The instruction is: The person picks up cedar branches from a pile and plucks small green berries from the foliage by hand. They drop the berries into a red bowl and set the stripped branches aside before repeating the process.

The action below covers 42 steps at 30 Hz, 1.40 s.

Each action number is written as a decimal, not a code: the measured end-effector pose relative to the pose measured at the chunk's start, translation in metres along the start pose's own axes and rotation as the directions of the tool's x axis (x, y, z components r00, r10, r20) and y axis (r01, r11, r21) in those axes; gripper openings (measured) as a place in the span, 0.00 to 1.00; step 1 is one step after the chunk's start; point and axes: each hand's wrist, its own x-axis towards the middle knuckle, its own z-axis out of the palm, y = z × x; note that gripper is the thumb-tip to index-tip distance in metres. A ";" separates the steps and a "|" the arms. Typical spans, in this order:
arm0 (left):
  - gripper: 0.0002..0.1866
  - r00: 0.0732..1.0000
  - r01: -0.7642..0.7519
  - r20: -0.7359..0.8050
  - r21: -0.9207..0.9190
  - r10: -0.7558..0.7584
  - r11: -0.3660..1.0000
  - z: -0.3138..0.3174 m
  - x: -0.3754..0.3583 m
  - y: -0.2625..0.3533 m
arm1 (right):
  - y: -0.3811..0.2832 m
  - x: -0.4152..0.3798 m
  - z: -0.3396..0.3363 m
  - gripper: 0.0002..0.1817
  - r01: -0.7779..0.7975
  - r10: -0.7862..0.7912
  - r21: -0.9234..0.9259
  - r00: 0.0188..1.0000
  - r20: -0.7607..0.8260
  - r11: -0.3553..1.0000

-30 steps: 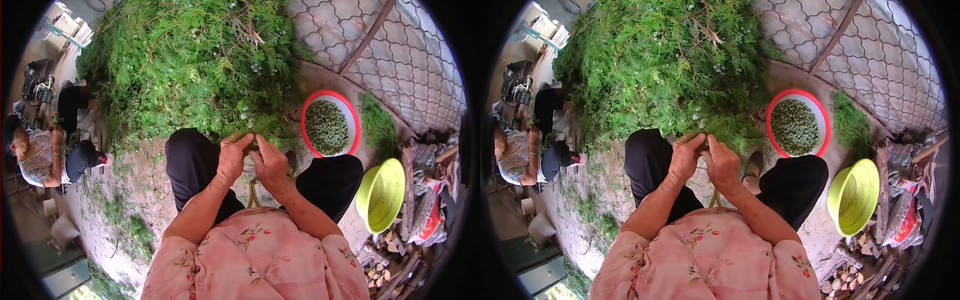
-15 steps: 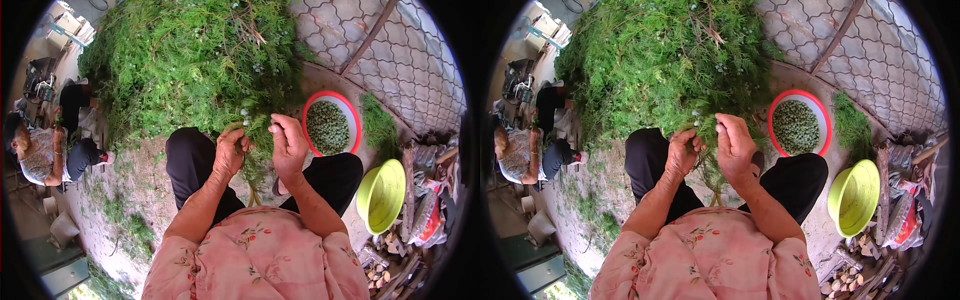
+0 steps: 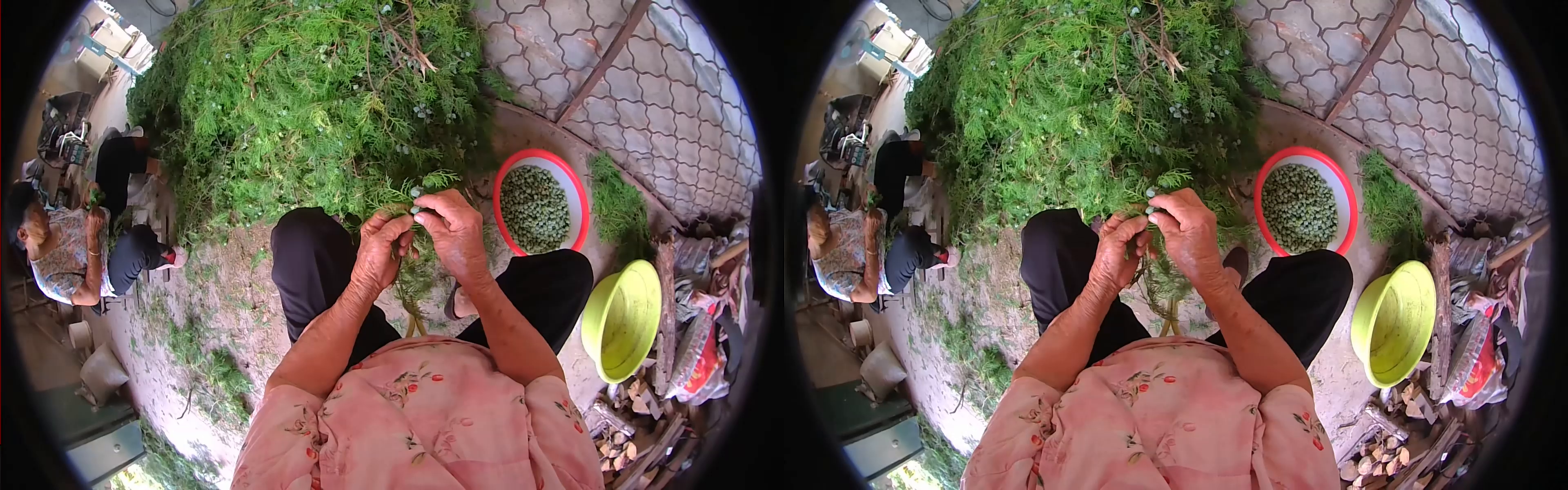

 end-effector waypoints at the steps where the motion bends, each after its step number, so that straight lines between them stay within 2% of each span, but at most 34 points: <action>1: 0.04 1.000 -0.019 -0.019 0.018 0.019 1.000 0.000 0.001 -0.002 | -0.001 0.001 -0.001 0.11 0.007 -0.007 -0.010 1.000 -0.001 1.000; 3: 0.05 0.999 -0.036 -0.038 0.037 0.038 0.999 -0.005 0.003 -0.006 | 0.001 0.000 -0.001 0.10 0.014 -0.014 -0.020 1.000 -0.003 1.000; 6: 0.06 0.998 -0.059 0.014 0.043 0.058 0.997 -0.012 0.005 -0.010 | 0.010 -0.003 -0.002 0.09 -0.005 0.005 0.002 1.000 0.007 1.000; 8: 0.07 0.998 -0.060 0.013 0.089 0.059 0.994 -0.010 0.005 -0.009 | 0.013 -0.005 -0.003 0.06 -0.150 0.144 0.170 0.989 0.043 0.974; 9: 0.07 0.998 -0.060 0.013 0.090 0.059 0.994 -0.009 0.005 -0.008 | 0.012 -0.005 -0.006 0.06 -0.150 0.145 0.171 0.989 0.042 0.974; 10: 0.07 0.999 -0.028 -0.013 0.109 0.029 0.994 -0.006 0.003 -0.006 | 0.010 -0.004 -0.010 0.05 -0.367 0.338 0.320 0.930 0.145 0.873; 11: 0.07 0.999 0.004 -0.040 0.127 0.001 0.992 -0.004 0.002 -0.004 | 0.009 -0.004 -0.013 0.04 -0.563 0.493 0.432 0.826 0.273 0.705; 14: 0.07 0.994 0.082 -0.084 0.162 -0.069 0.983 0.002 -0.002 0.001 | 0.008 -0.006 -0.017 0.06 -0.617 0.523 0.477 0.786 0.330 0.626; 18: 0.06 0.993 0.114 -0.042 0.152 -0.109 0.982 0.000 -0.002 0.001 | 0.021 -0.008 -0.024 0.06 -0.670 0.515 0.511 0.742 0.430 0.539; 20: 0.08 0.988 0.148 -0.057 0.183 -0.140 0.972 0.001 -0.001 0.002 | 0.022 -0.007 -0.027 0.06 -0.744 0.577 0.576 0.647 0.498 0.338; 21: 0.08 0.989 0.147 -0.059 0.183 -0.139 0.972 0.000 -0.001 0.002 | 0.020 -0.006 -0.028 0.06 -0.745 0.576 0.576 0.647 0.500 0.337; 23: 0.10 0.988 0.114 -0.107 0.030 -0.110 0.993 -0.001 0.001 0.001 | 0.013 -0.002 -0.034 0.06 -0.672 0.570 0.642 0.709 0.414 0.369; 24: 0.10 0.988 0.114 -0.107 0.030 -0.110 0.993 -0.003 0.003 0.000 | 0.012 0.001 -0.036 0.06 -0.672 0.571 0.642 0.709 0.414 0.369; 26: 0.11 0.997 0.042 -0.056 -0.088 -0.047 0.995 -0.008 0.007 -0.004 | 0.011 0.006 -0.040 0.06 -0.512 0.458 0.824 0.810 0.367 0.244; 28: 0.10 0.999 0.042 -0.027 -0.085 -0.045 0.995 -0.012 0.009 -0.005 | 0.012 0.005 -0.038 0.05 -0.468 0.446 0.847 0.833 0.327 0.253; 30: 0.10 0.999 0.043 0.003 -0.082 -0.043 0.996 -0.010 0.009 -0.005 | 0.024 0.002 -0.034 0.06 -0.482 0.452 0.805 0.838 0.307 0.347; 31: 0.09 0.999 0.046 -0.009 -0.071 -0.047 0.996 -0.006 0.008 -0.003 | 0.024 0.001 -0.034 0.06 -0.481 0.451 0.805 0.838 0.306 0.347; 33: 0.08 0.999 0.044 -0.022 -0.060 -0.046 0.997 -0.002 0.006 0.000 | 0.020 0.000 -0.033 0.10 -0.577 0.508 0.440 0.816 0.277 0.688; 34: 0.08 0.998 0.053 -0.018 -0.059 -0.054 0.997 -0.002 0.005 0.001 | 0.020 -0.002 -0.030 0.10 -0.577 0.507 0.441 0.816 0.278 0.687; 36: 0.08 0.998 0.063 -0.016 -0.058 -0.065 0.996 -0.003 0.006 0.001 | 0.019 -0.005 -0.023 0.13 -0.449 0.359 0.333 0.884 0.300 0.829; 41: 0.08 0.996 0.077 0.044 0.004 -0.077 0.997 -0.008 0.008 -0.004 | 0.015 -0.007 -0.012 0.15 -0.399 0.339 0.303 0.912 0.232 0.866; 42: 0.08 0.996 0.075 0.042 0.004 -0.075 0.997 -0.009 0.008 -0.004 | 0.018 -0.007 -0.011 0.15 -0.325 0.277 0.252 0.938 0.207 0.912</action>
